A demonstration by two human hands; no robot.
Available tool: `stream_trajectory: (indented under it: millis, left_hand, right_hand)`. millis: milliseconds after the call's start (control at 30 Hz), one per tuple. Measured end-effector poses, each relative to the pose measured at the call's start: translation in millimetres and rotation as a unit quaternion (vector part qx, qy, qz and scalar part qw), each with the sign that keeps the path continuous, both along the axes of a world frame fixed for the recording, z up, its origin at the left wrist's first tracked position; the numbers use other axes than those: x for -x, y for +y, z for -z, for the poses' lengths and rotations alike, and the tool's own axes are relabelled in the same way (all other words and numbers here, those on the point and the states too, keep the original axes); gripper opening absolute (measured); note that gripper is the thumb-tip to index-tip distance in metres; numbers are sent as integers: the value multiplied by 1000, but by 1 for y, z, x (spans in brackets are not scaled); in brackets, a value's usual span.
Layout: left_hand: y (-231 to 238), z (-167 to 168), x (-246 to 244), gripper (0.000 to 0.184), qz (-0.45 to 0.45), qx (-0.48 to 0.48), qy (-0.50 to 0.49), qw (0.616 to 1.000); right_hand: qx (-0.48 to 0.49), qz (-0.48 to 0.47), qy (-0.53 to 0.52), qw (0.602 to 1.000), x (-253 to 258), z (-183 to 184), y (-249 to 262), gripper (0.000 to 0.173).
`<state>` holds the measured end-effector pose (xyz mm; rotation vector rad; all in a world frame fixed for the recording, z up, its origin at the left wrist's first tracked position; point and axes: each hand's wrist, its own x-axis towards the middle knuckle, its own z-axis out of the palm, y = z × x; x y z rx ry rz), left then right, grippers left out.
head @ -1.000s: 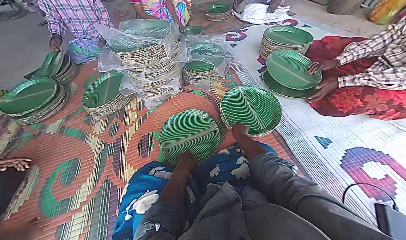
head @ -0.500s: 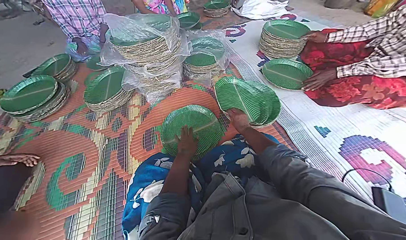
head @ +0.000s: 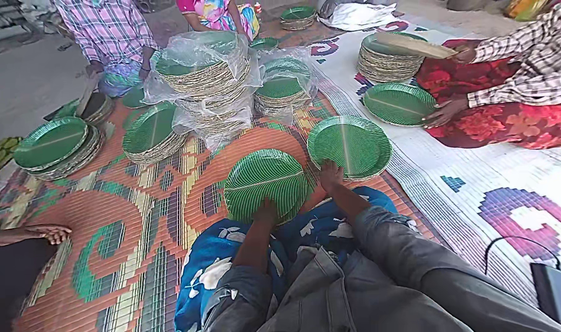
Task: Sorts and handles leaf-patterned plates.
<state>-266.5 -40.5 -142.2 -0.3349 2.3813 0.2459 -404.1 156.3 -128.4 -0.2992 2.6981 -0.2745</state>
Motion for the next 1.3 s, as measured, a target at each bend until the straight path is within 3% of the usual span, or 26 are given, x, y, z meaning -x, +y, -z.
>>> stream_trajectory:
  millis: [100,267,367,433,467,533,567,600,633,700,733,767,867,933,1067,1200,1300]
  left_hand:
    - [-5,6,3,76,20,-5,4,1000]
    - [-11,15,7,85,25,-12,4,1000]
    - [-10,8,13,85,-4,-13,5,1000]
    - [-6,-4,10,73,-35,-7,118,992]
    - [-4,-8,8,67,-39,4,235,971]
    - [-4,-4,12,59,-25,45,510,859]
    - [-4,-6,17,59,-18,57,584,809]
    - [-6,-7,18,59,-10,63,606,793]
    - [-7,-6,16,57,-1,62,579,813]
    - [-5,-9,8,53,-6,31,351,936]
    - [-4,-9,7,57,-14,23,211,977]
    - [-2,-3,7,64,-19,24,114,993]
    - [5,5,3,79,-45,21,39,998]
    - [6,3,6,80,-58,19,37,997]
    - [4,5,9,82,-64,10,45,997]
    - [1,2,11,81,-62,14,44,997]
    - [0,-4,13,68,-74,17,39,996]
  right_hand:
    - [-61,54,-45,996,10,3,9,44]
    - [-2,90,-1,996,20,9,16,40]
    - [106,125,125,978,20,9,21,34]
    - [203,43,254,945,17,14,17,28]
    - [254,-33,295,920,12,19,11,25]
    - [300,-198,266,894,-11,22,-3,27]
    - [289,-274,212,893,-27,20,-9,31]
    - [254,-347,151,890,-39,20,-16,33]
    - [206,-406,74,887,-47,18,-21,35]
    - [145,-446,-19,883,-48,23,-27,37]
    - [142,-417,-33,897,-43,24,-26,39]
    - [138,-359,-30,923,-37,22,-24,42]
    - [93,-115,21,989,-9,9,-13,47]
    - [28,-2,8,1000,5,4,-3,49]
    - [-50,64,-59,995,15,1,10,42]
    - [-8,91,-38,995,20,4,14,39]
    - [51,129,36,990,20,8,17,39]
